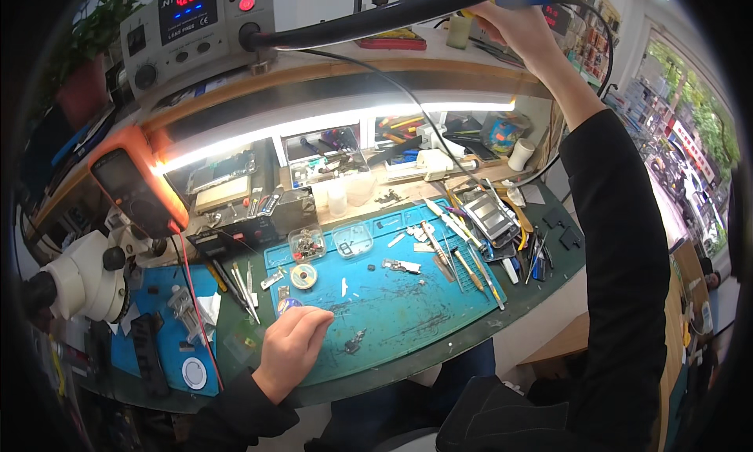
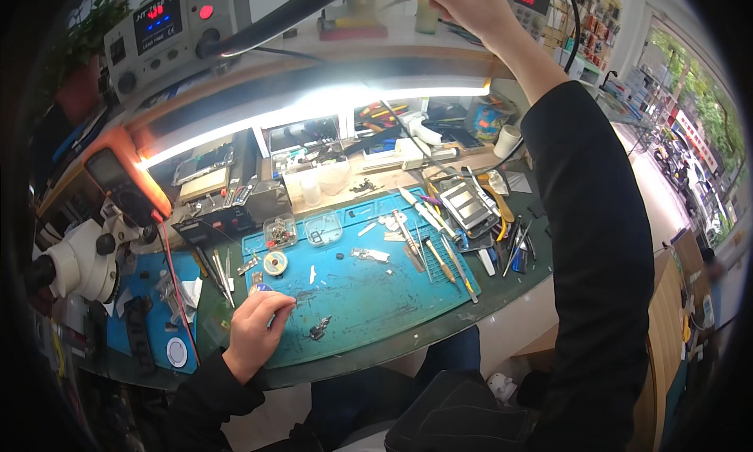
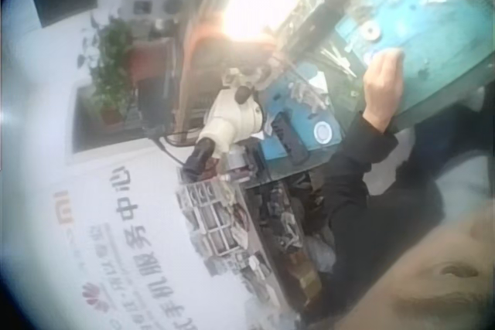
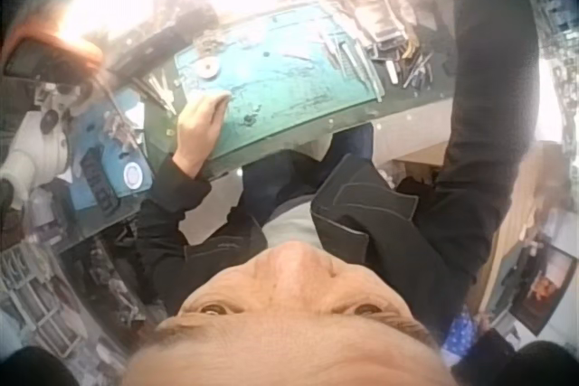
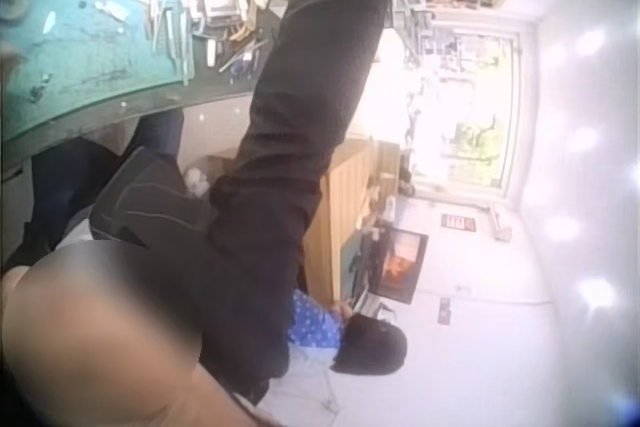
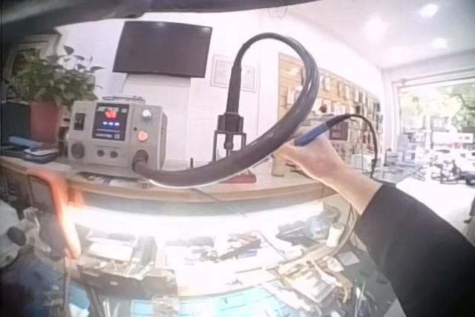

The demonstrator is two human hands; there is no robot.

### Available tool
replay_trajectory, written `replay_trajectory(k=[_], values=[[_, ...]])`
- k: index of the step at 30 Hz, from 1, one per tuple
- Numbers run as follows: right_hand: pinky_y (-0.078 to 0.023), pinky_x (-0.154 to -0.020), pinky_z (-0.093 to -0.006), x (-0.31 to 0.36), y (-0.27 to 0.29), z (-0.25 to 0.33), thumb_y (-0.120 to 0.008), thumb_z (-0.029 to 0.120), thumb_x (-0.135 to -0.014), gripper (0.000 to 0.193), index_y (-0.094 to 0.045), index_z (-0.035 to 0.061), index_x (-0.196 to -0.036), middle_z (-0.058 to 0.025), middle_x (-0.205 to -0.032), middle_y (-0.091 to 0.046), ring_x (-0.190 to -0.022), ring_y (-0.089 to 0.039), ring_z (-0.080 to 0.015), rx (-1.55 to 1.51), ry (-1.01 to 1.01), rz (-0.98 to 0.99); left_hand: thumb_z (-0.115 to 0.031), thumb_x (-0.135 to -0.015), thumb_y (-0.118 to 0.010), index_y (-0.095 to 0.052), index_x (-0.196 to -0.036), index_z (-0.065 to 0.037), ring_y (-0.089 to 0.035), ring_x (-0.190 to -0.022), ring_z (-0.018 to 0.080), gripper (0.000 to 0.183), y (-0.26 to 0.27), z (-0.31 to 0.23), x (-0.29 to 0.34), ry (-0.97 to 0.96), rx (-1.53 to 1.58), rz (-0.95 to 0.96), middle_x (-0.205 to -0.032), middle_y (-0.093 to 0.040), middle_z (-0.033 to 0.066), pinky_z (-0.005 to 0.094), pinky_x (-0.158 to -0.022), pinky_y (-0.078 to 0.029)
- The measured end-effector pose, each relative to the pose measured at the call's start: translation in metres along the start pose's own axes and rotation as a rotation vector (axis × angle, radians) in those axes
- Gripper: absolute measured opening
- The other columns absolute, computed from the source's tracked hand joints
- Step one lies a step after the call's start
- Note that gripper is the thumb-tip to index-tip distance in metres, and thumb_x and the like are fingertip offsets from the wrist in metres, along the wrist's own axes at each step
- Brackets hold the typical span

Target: The person retrieves a small electronic component from a parts box and places it on the workbench. They use a soldering iron to apply solder to the component's pins, then apply flux with a pen-like tool and re-solder. Finally, they clean the component with a brush and liquid, then inspect it.

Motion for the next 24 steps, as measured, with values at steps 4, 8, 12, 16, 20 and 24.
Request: replay_trajectory(k=[4,8,12,16,20,24], values=[[-0.042,-0.048,-0.0258,0.007,-0.020,0.021,-0.078,0.025,-0.095,0.022,-0.075,0.0046,-0.087,-0.0006,-0.069,-0.067,-0.054,-0.059,-0.0094,-0.295,-0.311,-0.045,0.005,-0.087,-0.081,-0.074,-0.101,-0.002,-0.071,-0.085,0.0311,0.017,0.003,0.001,0.001,0.007,-0.033,0.021,-0.095,-0.073,0.0115,0.0386,-0.075,-0.057],[-0.034,-0.048,-0.0260,0.036,0.011,-0.007,-0.069,0.032,-0.104,0.027,-0.074,0.0048,-0.102,0.0027,-0.067,-0.056,-0.052,-0.046,-0.0074,-0.414,-0.339,-0.090,0.000,-0.086,-0.081,-0.073,-0.100,-0.004,-0.071,-0.085,0.0311,0.017,0.002,0.002,-0.001,-0.057,-0.078,0.020,-0.096,-0.072,0.0101,0.0397,-0.072,-0.057],[-0.026,-0.054,-0.0232,0.149,0.004,0.035,-0.057,0.038,-0.112,0.037,-0.074,0.0059,-0.121,0.0058,-0.065,-0.041,-0.055,-0.035,-0.0031,-0.499,-0.302,-0.169,-0.001,-0.085,-0.082,-0.074,-0.099,-0.005,-0.067,-0.082,0.0292,0.017,-0.002,0.001,-0.001,-0.025,-0.033,0.063,-0.094,-0.067,0.0077,0.0391,-0.071,-0.055],[-0.045,-0.065,-0.0247,0.298,-0.053,0.079,-0.076,0.027,-0.100,0.031,-0.073,0.0036,-0.121,-0.0039,-0.093,-0.066,-0.072,-0.059,-0.0109,-0.297,-0.181,0.113,-0.001,-0.084,-0.084,-0.074,-0.099,-0.005,-0.064,-0.083,0.0275,0.019,-0.001,0.003,0.001,-0.020,-0.041,0.096,-0.095,-0.064,0.0062,0.0380,-0.072,-0.054],[-0.055,-0.070,-0.0289,0.382,-0.099,0.121,-0.087,0.025,-0.094,0.037,-0.072,0.0051,-0.120,-0.0098,-0.095,-0.075,-0.077,-0.070,-0.0164,-0.479,-0.325,0.210,0.000,-0.082,-0.084,-0.073,-0.098,-0.005,-0.064,-0.084,0.0273,0.020,-0.008,0.000,-0.001,-0.040,-0.008,0.151,-0.095,-0.064,0.0062,0.0380,-0.073,-0.054],[-0.056,-0.065,-0.0310,0.401,-0.116,0.123,-0.080,0.014,-0.097,0.019,-0.072,0.0027,-0.110,-0.0104,-0.083,-0.074,-0.071,-0.072,-0.0201,-0.550,-0.415,0.252,0.001,-0.080,-0.083,-0.072,-0.098,-0.004,-0.068,-0.085,0.0265,0.022,-0.012,0.002,-0.003,-0.049,-0.028,0.210,-0.095,-0.067,0.0064,0.0374,-0.073,-0.057]])
Point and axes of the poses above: each hand's wrist, its own x-axis away from the middle knuckle, its own y-axis out of the back of the hand, z = x × y, the point moved 3 cm from there along -x, towards the middle knuckle
